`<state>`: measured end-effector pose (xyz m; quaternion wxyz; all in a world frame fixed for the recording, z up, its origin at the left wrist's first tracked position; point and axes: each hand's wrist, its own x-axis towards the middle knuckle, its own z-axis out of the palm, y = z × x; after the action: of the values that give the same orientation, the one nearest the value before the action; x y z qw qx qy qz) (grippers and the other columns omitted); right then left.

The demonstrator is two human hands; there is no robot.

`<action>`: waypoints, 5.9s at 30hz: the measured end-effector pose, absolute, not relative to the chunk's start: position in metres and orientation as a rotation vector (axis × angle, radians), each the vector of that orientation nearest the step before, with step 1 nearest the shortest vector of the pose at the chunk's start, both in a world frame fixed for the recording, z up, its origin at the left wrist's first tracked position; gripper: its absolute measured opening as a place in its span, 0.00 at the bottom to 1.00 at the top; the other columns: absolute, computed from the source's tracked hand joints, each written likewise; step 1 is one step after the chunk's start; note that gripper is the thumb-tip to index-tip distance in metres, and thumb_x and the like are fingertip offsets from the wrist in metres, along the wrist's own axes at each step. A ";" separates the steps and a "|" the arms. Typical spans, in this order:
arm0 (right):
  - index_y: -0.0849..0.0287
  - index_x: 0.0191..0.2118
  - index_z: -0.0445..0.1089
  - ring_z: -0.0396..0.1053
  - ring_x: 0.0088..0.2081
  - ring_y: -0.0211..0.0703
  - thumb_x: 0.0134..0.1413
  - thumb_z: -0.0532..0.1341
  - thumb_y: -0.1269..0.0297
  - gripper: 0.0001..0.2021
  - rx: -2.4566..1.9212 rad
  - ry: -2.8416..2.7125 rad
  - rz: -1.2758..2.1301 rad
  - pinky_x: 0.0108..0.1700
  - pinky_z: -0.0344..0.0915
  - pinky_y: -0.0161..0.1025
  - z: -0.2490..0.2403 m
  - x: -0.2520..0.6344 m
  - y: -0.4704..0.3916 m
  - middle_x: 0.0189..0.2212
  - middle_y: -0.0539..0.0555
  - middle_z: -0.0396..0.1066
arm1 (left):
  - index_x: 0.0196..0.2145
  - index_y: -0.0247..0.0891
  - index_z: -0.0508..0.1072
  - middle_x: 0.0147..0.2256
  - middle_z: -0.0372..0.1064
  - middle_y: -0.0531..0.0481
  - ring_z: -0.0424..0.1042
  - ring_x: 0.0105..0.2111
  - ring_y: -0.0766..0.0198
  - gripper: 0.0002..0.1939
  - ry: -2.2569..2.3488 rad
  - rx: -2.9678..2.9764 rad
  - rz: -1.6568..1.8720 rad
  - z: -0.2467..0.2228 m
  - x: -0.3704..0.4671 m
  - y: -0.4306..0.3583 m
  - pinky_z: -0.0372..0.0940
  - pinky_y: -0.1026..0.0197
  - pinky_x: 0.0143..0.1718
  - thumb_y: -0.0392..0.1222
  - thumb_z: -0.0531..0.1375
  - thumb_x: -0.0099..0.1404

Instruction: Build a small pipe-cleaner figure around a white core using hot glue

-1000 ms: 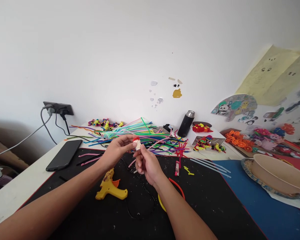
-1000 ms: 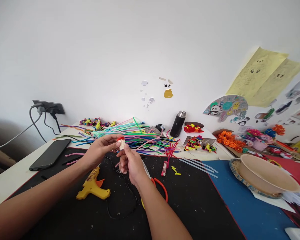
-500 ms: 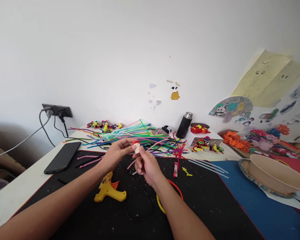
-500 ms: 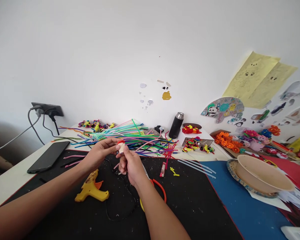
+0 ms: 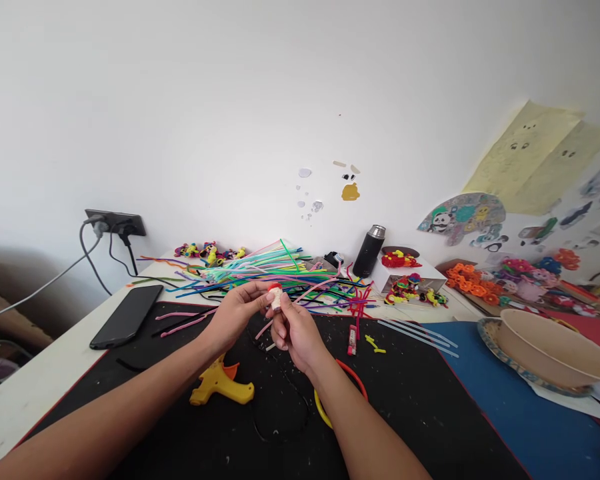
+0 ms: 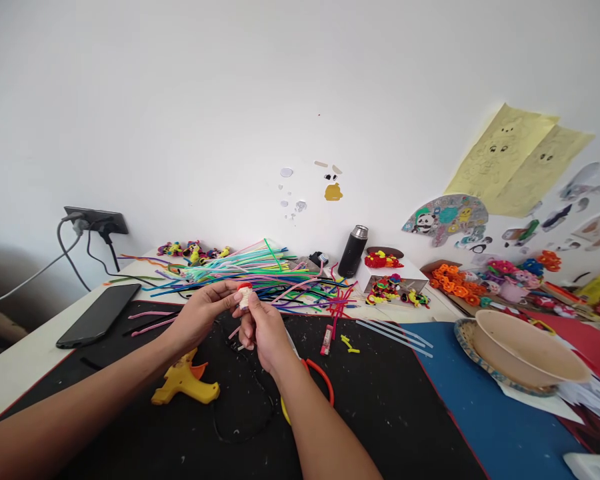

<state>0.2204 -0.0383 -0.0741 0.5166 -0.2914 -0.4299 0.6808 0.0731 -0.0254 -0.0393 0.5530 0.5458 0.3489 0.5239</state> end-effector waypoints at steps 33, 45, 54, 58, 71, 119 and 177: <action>0.57 0.29 0.64 0.54 0.13 0.30 0.53 0.67 0.37 0.26 -0.775 -1.079 1.619 0.15 0.42 0.31 -0.071 0.219 -0.040 0.15 0.41 0.58 | 0.51 0.40 0.77 0.50 0.79 0.40 0.75 0.54 0.47 0.23 0.747 1.383 1.140 -0.040 0.061 -0.018 0.70 0.49 0.52 0.48 0.72 0.60; 0.57 0.31 0.65 0.53 0.13 0.30 0.53 0.67 0.37 0.26 -0.764 -1.072 1.637 0.15 0.42 0.31 -0.076 0.219 -0.039 0.15 0.40 0.58 | 0.53 0.41 0.74 0.48 0.78 0.41 0.76 0.51 0.48 0.24 0.761 1.512 1.153 -0.037 0.062 -0.019 0.72 0.50 0.49 0.51 0.70 0.62; 0.59 0.33 0.69 0.53 0.13 0.30 0.51 0.67 0.36 0.27 -0.772 -1.076 1.648 0.15 0.41 0.31 -0.071 0.218 -0.041 0.14 0.40 0.57 | 0.47 0.40 0.76 0.39 0.76 0.47 0.75 0.34 0.58 0.18 0.922 1.796 1.134 -0.026 0.052 -0.020 0.72 0.55 0.38 0.53 0.67 0.65; 0.59 0.33 0.69 0.52 0.13 0.30 0.52 0.67 0.36 0.27 -0.773 -1.074 1.650 0.15 0.42 0.31 -0.074 0.219 -0.041 0.15 0.40 0.57 | 0.46 0.40 0.75 0.38 0.75 0.47 0.74 0.32 0.59 0.18 0.932 1.819 1.113 -0.026 0.051 -0.019 0.72 0.55 0.37 0.53 0.66 0.65; 0.63 0.32 0.72 0.52 0.13 0.30 0.50 0.67 0.34 0.30 -0.821 -1.088 1.611 0.16 0.42 0.32 -0.078 0.216 -0.039 0.12 0.39 0.51 | 0.42 0.37 0.76 0.36 0.75 0.48 0.74 0.33 0.60 0.18 0.850 1.710 1.065 -0.039 0.048 -0.009 0.71 0.57 0.38 0.53 0.68 0.63; 0.62 0.31 0.72 0.51 0.13 0.31 0.49 0.65 0.30 0.33 -0.906 -1.132 1.621 0.15 0.42 0.32 -0.081 0.217 -0.038 0.12 0.39 0.51 | 0.41 0.37 0.70 0.33 0.67 0.53 0.67 0.29 0.66 0.17 0.709 1.598 1.005 -0.057 0.052 -0.003 0.65 0.61 0.34 0.53 0.66 0.66; 0.58 0.27 0.64 0.54 0.12 0.30 0.53 0.64 0.32 0.29 -0.831 -1.088 1.628 0.14 0.44 0.31 -0.076 0.219 -0.039 0.14 0.42 0.59 | 0.47 0.41 0.70 0.44 0.71 0.48 0.72 0.40 0.58 0.16 0.906 2.055 0.960 -0.034 0.048 -0.013 0.68 0.57 0.42 0.40 0.66 0.61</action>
<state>0.2193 -0.0388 -0.0758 0.4858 -0.3416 -0.4471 0.6689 0.0477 -0.0134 -0.0335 0.3423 0.7906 0.3483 0.3693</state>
